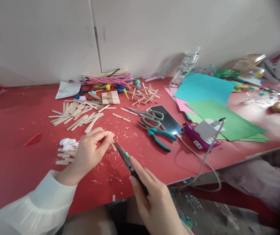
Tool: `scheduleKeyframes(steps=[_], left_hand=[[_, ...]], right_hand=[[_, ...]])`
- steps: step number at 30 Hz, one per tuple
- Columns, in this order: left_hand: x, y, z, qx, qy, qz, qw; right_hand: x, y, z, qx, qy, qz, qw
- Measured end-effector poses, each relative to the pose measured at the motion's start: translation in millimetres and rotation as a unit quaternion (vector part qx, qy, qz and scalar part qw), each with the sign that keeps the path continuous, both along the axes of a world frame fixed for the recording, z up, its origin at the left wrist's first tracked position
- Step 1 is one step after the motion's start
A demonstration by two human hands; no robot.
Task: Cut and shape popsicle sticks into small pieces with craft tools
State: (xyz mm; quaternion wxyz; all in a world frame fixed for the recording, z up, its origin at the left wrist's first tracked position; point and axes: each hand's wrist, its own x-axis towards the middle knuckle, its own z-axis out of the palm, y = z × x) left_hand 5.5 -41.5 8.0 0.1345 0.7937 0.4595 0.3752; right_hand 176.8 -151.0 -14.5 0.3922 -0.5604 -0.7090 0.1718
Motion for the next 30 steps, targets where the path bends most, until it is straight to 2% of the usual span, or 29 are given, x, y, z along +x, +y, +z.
scheduleKeyframes(steps=[7,12,30], left_hand=[[0.3,2.2,-1.4,0.0,-0.005,-0.012,1.0],[-1.6,1.8,-3.0,0.0,-0.003,-0.01,1.0],[-1.4,0.3,-1.7,-0.021,0.005,0.0,1.0]], right_hand=[[1.4,1.9,3.5,0.062,-0.081,0.0,0.995],[3.0,1.6,1.1,0.092,-0.07,-0.01,0.993],[1.4,1.3,2.3,0.069,-0.076,-0.006,0.995]])
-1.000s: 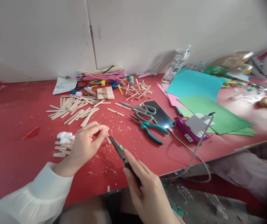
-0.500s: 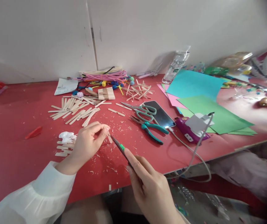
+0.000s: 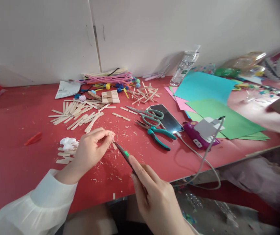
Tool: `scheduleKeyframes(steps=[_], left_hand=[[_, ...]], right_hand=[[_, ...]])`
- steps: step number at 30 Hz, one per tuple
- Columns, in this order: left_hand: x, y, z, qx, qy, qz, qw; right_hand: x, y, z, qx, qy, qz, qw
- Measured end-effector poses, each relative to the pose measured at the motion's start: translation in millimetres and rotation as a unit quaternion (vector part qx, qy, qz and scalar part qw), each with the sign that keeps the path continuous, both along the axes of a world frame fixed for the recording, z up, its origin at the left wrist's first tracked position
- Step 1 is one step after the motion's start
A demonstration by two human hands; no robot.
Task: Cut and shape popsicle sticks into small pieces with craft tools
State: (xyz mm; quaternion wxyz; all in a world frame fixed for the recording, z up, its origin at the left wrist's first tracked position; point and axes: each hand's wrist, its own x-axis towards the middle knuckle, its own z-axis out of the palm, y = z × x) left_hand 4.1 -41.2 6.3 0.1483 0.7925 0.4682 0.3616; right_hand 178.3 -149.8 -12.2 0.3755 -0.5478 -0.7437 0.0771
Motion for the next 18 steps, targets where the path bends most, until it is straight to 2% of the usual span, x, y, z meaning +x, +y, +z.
scheduleKeyframes(steps=[4,8,11,13,15,17,18], left_hand=[[-0.4,0.0,1.7,0.01,0.002,-0.009,1.0],[-1.0,0.3,1.6,0.01,0.006,-0.01,1.0],[-1.6,0.6,1.1,0.002,0.006,-0.005,1.0],[-1.4,0.5,1.1,-0.002,0.007,-0.003,1.0],[-0.6,0.5,1.3,-0.002,0.008,-0.002,1.0],[0.2,0.6,1.6,-0.001,0.007,0.003,1.0],[0.5,0.7,1.6,-0.001,0.006,0.005,1.0]], right_hand=[[-0.3,0.5,3.6,-0.052,0.034,0.013,0.998],[1.7,2.6,3.5,-0.135,0.154,0.017,0.979],[2.6,3.5,-0.1,-0.245,0.283,-0.002,0.927],[3.0,4.0,-2.7,-0.33,0.373,-0.02,0.867],[3.3,4.4,-4.6,-0.383,0.445,-0.014,0.809],[3.3,4.4,-6.0,-0.399,0.474,-0.006,0.785],[3.1,3.9,-6.6,-0.392,0.469,-0.009,0.792]])
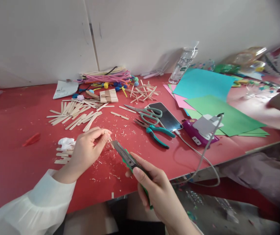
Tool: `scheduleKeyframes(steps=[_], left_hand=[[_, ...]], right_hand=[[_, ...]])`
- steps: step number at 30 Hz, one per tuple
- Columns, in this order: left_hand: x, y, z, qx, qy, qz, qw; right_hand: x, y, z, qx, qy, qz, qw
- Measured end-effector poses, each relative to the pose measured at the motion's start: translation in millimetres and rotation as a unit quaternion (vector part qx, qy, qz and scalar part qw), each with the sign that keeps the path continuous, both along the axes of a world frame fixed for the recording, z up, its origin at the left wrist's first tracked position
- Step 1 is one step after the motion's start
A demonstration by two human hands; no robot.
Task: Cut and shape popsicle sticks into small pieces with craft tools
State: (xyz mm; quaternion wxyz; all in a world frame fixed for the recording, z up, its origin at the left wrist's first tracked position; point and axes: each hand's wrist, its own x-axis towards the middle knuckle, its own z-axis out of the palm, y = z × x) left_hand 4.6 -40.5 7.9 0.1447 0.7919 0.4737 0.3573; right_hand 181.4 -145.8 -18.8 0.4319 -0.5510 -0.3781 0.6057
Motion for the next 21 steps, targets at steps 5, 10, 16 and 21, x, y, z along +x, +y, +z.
scheduleKeyframes(steps=[5,10,16,21], left_hand=[[-0.2,1.0,-0.7,-0.011,-0.008,0.008,1.0],[-0.6,0.1,-0.3,-0.013,-0.013,0.011,1.0],[-0.8,-1.1,0.1,-0.016,-0.009,0.013,1.0],[-0.5,-0.9,-0.3,-0.018,-0.012,0.013,1.0]], right_hand=[[-0.4,-4.6,-2.0,0.197,-0.206,-0.009,0.959],[1.3,-6.3,-0.2,0.312,-0.333,0.009,0.89],[0.5,-3.5,3.6,0.34,-0.407,0.005,0.848],[-1.8,-2.6,6.6,0.359,-0.424,-0.005,0.831]])
